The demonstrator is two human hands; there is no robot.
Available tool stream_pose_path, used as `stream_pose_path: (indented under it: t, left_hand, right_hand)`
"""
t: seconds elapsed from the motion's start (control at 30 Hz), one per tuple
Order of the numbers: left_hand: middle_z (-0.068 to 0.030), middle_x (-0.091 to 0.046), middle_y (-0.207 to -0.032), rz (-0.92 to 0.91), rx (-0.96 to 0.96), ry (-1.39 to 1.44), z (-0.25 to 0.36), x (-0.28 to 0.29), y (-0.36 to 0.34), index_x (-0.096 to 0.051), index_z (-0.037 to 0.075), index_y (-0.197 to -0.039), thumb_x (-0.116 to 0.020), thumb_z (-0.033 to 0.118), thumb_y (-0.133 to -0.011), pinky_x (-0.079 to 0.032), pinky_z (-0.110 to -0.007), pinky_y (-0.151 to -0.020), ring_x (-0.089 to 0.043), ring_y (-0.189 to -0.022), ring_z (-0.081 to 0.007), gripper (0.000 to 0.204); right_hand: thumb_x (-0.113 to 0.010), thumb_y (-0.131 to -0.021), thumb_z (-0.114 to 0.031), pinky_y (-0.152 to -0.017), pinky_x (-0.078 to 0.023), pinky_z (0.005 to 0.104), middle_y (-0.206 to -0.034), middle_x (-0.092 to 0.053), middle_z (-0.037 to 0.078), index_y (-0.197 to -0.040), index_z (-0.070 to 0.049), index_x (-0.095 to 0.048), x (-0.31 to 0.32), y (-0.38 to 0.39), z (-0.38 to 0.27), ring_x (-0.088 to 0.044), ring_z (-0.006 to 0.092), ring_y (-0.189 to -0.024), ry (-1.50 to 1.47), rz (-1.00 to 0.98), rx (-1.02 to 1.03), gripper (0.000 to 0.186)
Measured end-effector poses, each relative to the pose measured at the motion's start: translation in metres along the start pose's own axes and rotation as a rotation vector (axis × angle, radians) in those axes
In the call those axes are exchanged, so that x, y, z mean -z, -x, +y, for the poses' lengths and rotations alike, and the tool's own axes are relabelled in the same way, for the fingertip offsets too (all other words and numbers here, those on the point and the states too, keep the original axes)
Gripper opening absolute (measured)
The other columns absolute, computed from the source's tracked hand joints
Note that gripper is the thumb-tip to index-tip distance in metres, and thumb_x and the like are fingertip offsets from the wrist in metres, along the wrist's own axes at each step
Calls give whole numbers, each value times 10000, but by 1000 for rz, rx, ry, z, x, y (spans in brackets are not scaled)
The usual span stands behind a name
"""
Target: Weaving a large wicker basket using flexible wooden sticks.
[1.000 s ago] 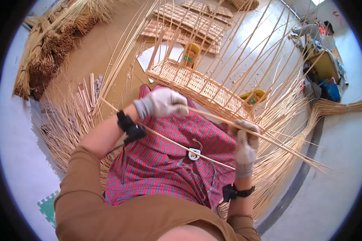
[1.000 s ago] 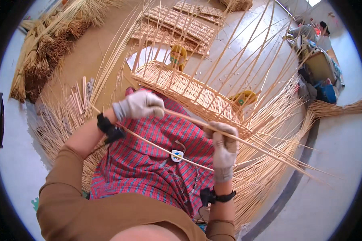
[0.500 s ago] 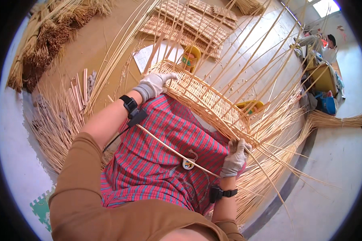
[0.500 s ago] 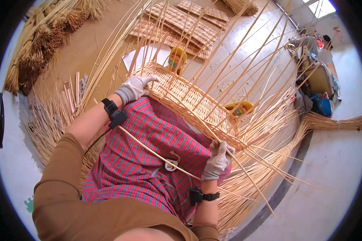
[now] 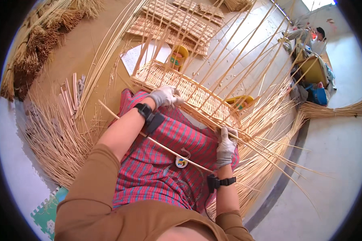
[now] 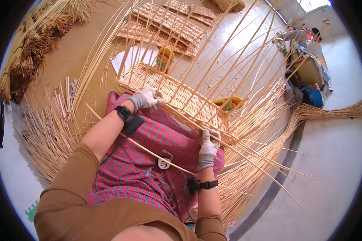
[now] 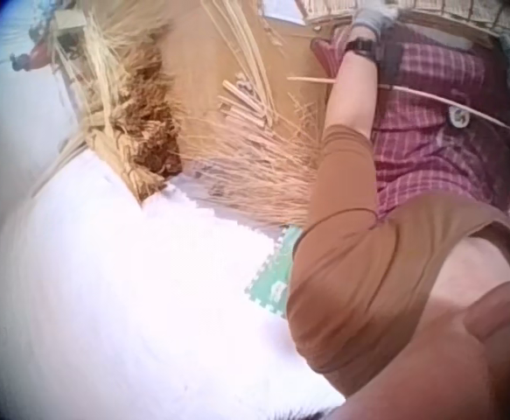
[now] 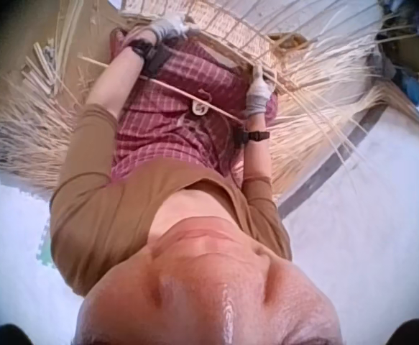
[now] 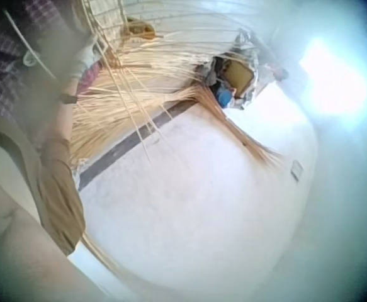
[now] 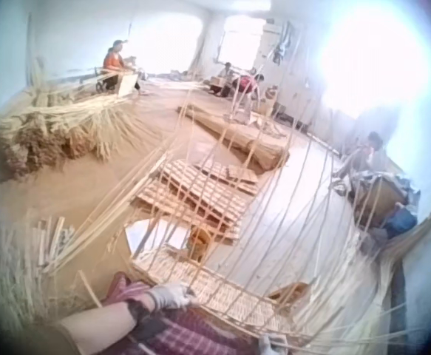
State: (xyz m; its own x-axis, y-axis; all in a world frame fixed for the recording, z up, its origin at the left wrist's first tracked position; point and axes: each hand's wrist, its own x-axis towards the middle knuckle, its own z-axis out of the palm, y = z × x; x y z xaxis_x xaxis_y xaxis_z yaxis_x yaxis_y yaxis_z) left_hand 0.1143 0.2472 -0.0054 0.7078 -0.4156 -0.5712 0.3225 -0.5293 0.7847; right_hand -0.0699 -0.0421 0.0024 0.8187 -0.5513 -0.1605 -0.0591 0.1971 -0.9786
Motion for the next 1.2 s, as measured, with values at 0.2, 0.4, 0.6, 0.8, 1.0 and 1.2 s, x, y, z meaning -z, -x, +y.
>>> stream_pose_path:
  t: [0.2,0.4,0.6,0.8,1.0,1.2]
  left_hand:
    - [-89,-748,-742,211,-29,-20,-18,-20,-9,-744,90,-1055,-710,519,-923,-566,-339,-673,-730,-659,-178,450]
    - [-139,-764,-838,323,69,-211,0,-21,-5,-735,67,-1095,-592,555,-993,-586,-381,-714,-757,-699,-240,519]
    - [-165,-760,-838,348,69,-298,3,-14,-6,-753,65,-1081,-523,565,-996,-587,-407,-745,-753,-708,-273,557]
    - [-147,-751,-791,471,-28,-310,-13,-23,-15,-732,85,-897,-769,572,-857,-558,-436,-779,-722,-709,-284,490]
    - [-128,-728,-934,358,-78,27,-9,-28,-14,-614,50,-1080,-866,581,-758,-547,-423,-863,-711,-930,-297,670]
    - [-117,-701,-856,552,16,-92,-6,-43,-24,-584,74,-963,-914,607,-678,-533,-407,-780,-666,-792,-289,688]
  right_hand:
    - [-635,-1001,-7,-844,-598,301,-1153,-690,103,-1053,-33,-628,-79,-75,-72,-707,179,-968,339,-381,441,59]
    - [-702,-958,-125,-1150,-417,421,-1490,-533,196,-1524,-153,-514,-251,-182,-52,-446,334,-1434,691,-323,854,597]
    - [-609,-1037,-315,-946,-501,379,-1223,-605,93,-1346,-80,-552,-271,-141,-21,-583,254,-1116,123,20,790,393]
    - [-382,-1028,-705,-453,-284,278,-592,-369,-67,-878,-174,-511,-115,-38,21,-298,59,-486,-398,-134,426,566]
    - [-392,-1018,-717,-493,-382,324,-543,-346,-31,-853,-120,-571,-77,-56,73,-327,137,-454,-540,148,59,645]
    - [-386,-1049,-670,-500,-421,307,-577,-406,-20,-890,-110,-549,-142,10,24,-393,133,-477,-538,398,-5,604]
